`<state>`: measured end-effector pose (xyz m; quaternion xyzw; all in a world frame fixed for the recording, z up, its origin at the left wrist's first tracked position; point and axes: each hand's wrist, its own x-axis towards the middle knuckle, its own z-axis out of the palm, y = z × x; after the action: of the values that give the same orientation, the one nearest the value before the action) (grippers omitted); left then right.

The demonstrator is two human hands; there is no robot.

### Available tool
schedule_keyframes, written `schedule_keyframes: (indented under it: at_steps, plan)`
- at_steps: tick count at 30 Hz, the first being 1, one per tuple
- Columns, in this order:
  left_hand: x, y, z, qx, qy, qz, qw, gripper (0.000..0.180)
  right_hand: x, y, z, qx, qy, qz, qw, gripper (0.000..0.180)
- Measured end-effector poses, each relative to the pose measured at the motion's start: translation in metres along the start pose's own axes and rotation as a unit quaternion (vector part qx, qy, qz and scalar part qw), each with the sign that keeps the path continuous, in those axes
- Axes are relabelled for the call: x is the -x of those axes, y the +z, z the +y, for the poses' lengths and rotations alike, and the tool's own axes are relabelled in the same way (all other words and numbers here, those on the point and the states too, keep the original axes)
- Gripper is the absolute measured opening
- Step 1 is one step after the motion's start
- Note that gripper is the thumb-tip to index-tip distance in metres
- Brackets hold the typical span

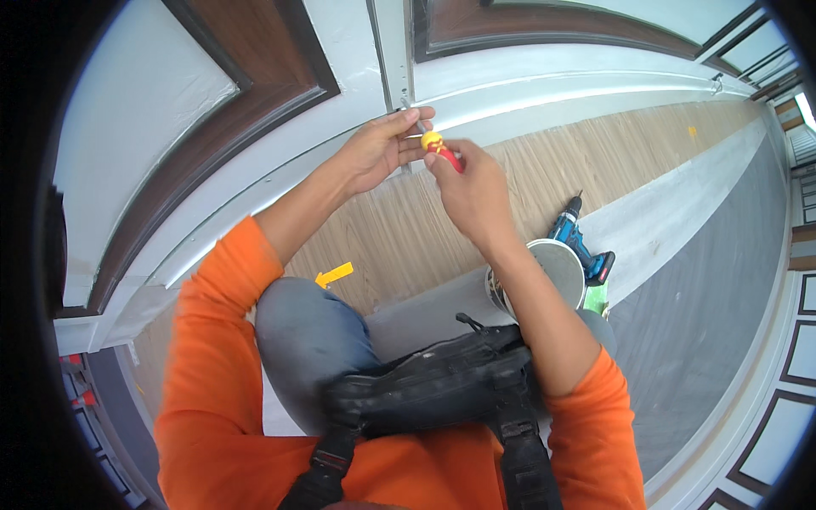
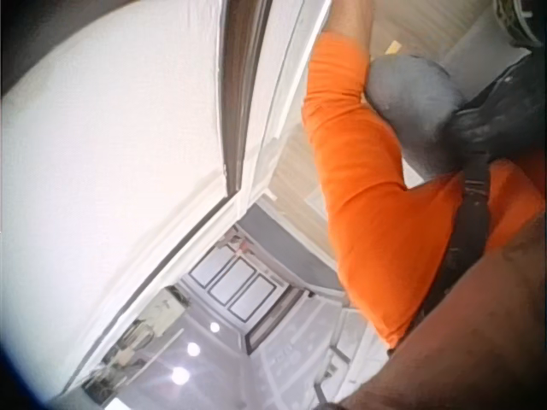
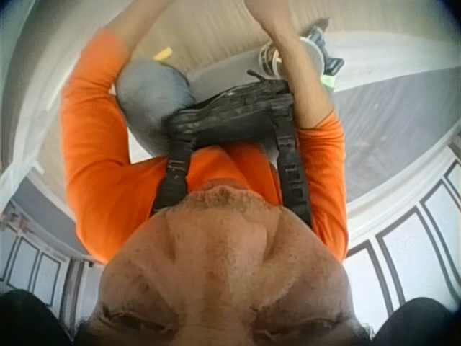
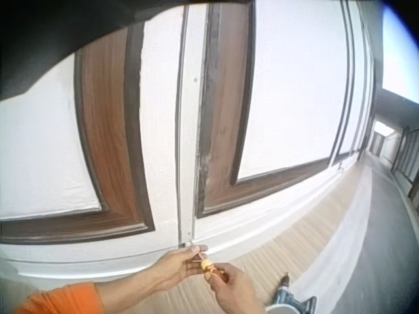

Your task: The person sits on the floor and installs a metal bracket onto a door frame. They use a screwdriver to tighten screws and a cordless drill to drive additional screws. The person repeatedly reaches into a bucket to retrieve screws and other small parts.

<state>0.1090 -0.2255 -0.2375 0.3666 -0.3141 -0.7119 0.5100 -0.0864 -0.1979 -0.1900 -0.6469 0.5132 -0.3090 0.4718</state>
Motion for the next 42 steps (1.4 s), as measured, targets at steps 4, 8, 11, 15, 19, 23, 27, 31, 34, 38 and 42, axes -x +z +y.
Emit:
schedule_keyframes:
  at_steps: [4, 8, 11, 15, 19, 23, 27, 31, 34, 38, 42]
  plan:
    - [-0.019, 0.023, -0.019, -0.005, -0.023, 0.116, 0.993, 0.036, -0.004, 0.014, 0.021, 0.189, -0.124, 0.072, 0.972, 0.043]
    - [-0.018, 0.024, -0.026, -0.02, -0.004, 0.16, 0.987, 0.036, -0.006, 0.026, 0.029, 0.18, -0.143, 0.086, 0.969, 0.042]
    - [-0.016, 0.016, -0.021, -0.02, -0.004, 0.142, 0.99, 0.035, -0.008, 0.032, 0.032, 0.183, -0.154, 0.088, 0.967, 0.043]
    - [-0.018, 0.015, -0.016, -0.022, 0.013, 0.097, 0.995, 0.036, -0.011, 0.032, 0.035, 0.208, -0.165, 0.108, 0.958, 0.042]
    - [-0.026, 0.015, -0.011, -0.019, 0.017, 0.087, 0.996, 0.036, -0.018, 0.031, 0.036, 0.236, -0.197, 0.128, 0.943, 0.045]
    - [-0.028, 0.015, -0.012, -0.008, 0.014, 0.093, 0.996, 0.036, -0.02, 0.03, 0.037, 0.263, -0.202, 0.123, 0.935, 0.045]
    - [-0.03, 0.013, -0.013, -0.002, 0.018, 0.093, 0.996, 0.037, -0.022, 0.031, 0.039, 0.277, -0.204, 0.125, 0.931, 0.047]
    - [-0.031, 0.009, -0.013, 0.003, 0.021, 0.084, 0.996, 0.039, -0.021, 0.037, 0.035, 0.323, -0.166, 0.124, 0.924, 0.047]
    - [-0.033, 0.008, -0.012, 0.03, 0.026, 0.059, 0.998, 0.04, -0.024, 0.039, 0.038, 0.409, -0.213, 0.159, 0.873, 0.046]
    - [-0.038, 0.005, -0.012, 0.067, 0.026, 0.049, 0.996, 0.038, -0.032, 0.039, 0.039, 0.505, -0.3, 0.23, 0.776, 0.047]
    - [-0.039, 0.0, -0.015, 0.076, 0.027, 0.044, 0.996, 0.037, -0.032, 0.044, 0.042, 0.494, -0.288, 0.22, 0.79, 0.05]
